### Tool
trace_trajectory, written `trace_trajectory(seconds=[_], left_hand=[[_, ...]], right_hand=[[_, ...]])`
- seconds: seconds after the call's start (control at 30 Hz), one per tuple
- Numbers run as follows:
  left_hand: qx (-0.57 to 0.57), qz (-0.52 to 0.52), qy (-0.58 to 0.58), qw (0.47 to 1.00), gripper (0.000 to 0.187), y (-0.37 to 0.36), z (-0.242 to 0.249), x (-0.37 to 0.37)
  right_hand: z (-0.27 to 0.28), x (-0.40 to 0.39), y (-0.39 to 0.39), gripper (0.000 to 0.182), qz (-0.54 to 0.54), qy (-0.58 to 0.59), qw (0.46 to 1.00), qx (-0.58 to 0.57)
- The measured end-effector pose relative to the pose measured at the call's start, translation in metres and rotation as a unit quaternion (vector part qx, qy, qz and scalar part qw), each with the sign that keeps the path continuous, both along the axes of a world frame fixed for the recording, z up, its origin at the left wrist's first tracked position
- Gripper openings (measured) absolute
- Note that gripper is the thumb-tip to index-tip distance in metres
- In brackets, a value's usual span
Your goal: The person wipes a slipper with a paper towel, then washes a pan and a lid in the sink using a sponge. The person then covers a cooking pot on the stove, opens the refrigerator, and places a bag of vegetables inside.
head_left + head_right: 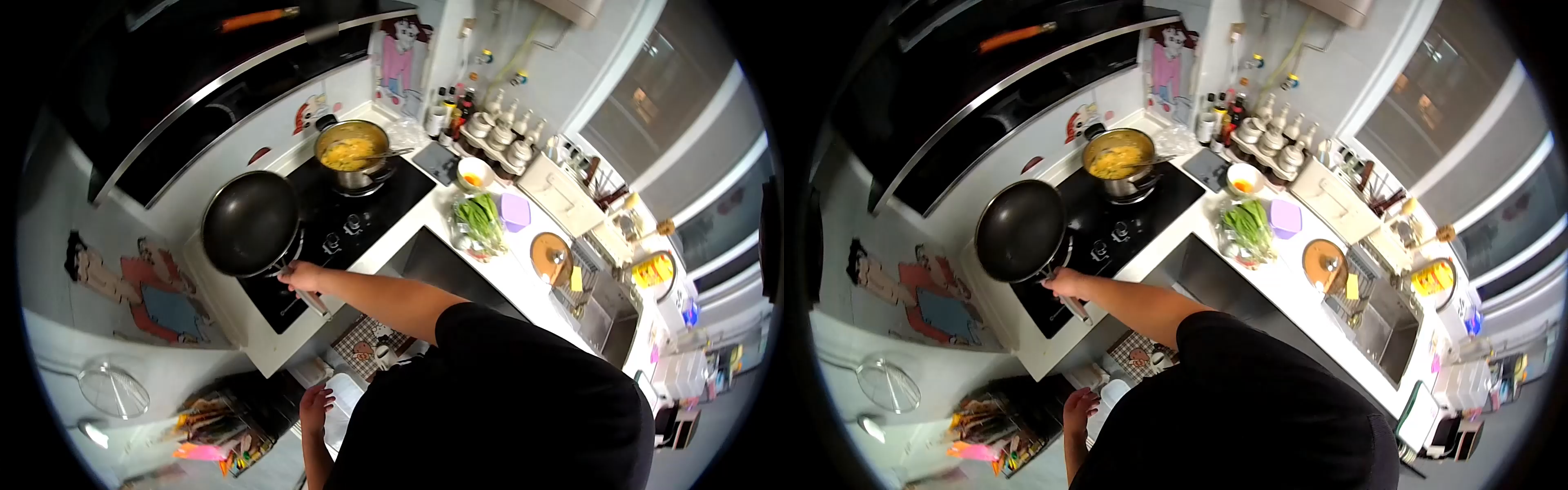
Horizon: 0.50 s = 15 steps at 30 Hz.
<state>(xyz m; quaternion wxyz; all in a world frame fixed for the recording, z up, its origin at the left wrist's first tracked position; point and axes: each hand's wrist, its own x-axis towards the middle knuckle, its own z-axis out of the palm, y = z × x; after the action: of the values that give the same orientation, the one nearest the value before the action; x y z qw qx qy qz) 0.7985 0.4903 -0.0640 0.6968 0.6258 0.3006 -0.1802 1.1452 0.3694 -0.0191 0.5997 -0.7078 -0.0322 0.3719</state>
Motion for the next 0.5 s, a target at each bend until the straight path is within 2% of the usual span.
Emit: trace_trajectory(seconds=[0.03, 0.13, 0.17, 0.23, 0.3, 0.33, 0.37, 0.4, 0.47, 0.5], left_hand=[[-0.004, -0.025, -0.014, 1.0, 0.028, -0.002, 0.002, 0.01], [-0.017, -0.067, -0.024, 0.997, 0.029, -0.001, -0.011, 0.044], [-0.015, -0.083, -0.022, 0.996, 0.029, -0.004, -0.01, 0.057], [-0.023, -0.105, -0.031, 0.994, 0.029, -0.016, -0.005, 0.078], [-0.022, -0.127, -0.026, 0.991, 0.029, -0.031, -0.008, 0.096], [-0.02, -0.146, -0.02, 0.989, 0.03, -0.04, -0.012, 0.105], [-0.019, -0.159, -0.021, 0.987, 0.03, -0.05, -0.016, 0.113], [-0.012, -0.191, -0.008, 0.981, 0.03, -0.062, -0.019, 0.121], [-0.01, -0.258, -0.013, 0.966, 0.03, -0.093, -0.013, 0.135], [-0.009, -0.274, -0.011, 0.962, 0.03, -0.107, -0.014, 0.143]], right_hand=[[0.007, -0.004, -0.011, 0.06, 0.016, -0.038, 0.999, 0.015], [0.035, -0.027, -0.062, 0.065, -0.012, 0.033, 0.999, 0.031], [0.023, -0.032, -0.08, 0.06, -0.053, -0.014, 0.998, 0.041], [0.019, -0.046, -0.137, 0.051, -0.099, 0.003, 0.993, 0.062], [-0.009, -0.063, -0.209, 0.037, -0.099, 0.003, 0.992, 0.079], [-0.026, -0.077, -0.245, 0.028, -0.137, -0.004, 0.986, 0.092], [-0.012, -0.097, -0.288, 0.026, -0.127, -0.073, 0.989, 0.032], [-0.014, -0.115, -0.329, 0.024, -0.145, -0.024, 0.989, -0.027], [-0.029, -0.163, -0.397, 0.02, -0.235, -0.013, 0.969, -0.075], [-0.01, -0.191, -0.422, 0.019, -0.292, -0.009, 0.955, -0.056]])
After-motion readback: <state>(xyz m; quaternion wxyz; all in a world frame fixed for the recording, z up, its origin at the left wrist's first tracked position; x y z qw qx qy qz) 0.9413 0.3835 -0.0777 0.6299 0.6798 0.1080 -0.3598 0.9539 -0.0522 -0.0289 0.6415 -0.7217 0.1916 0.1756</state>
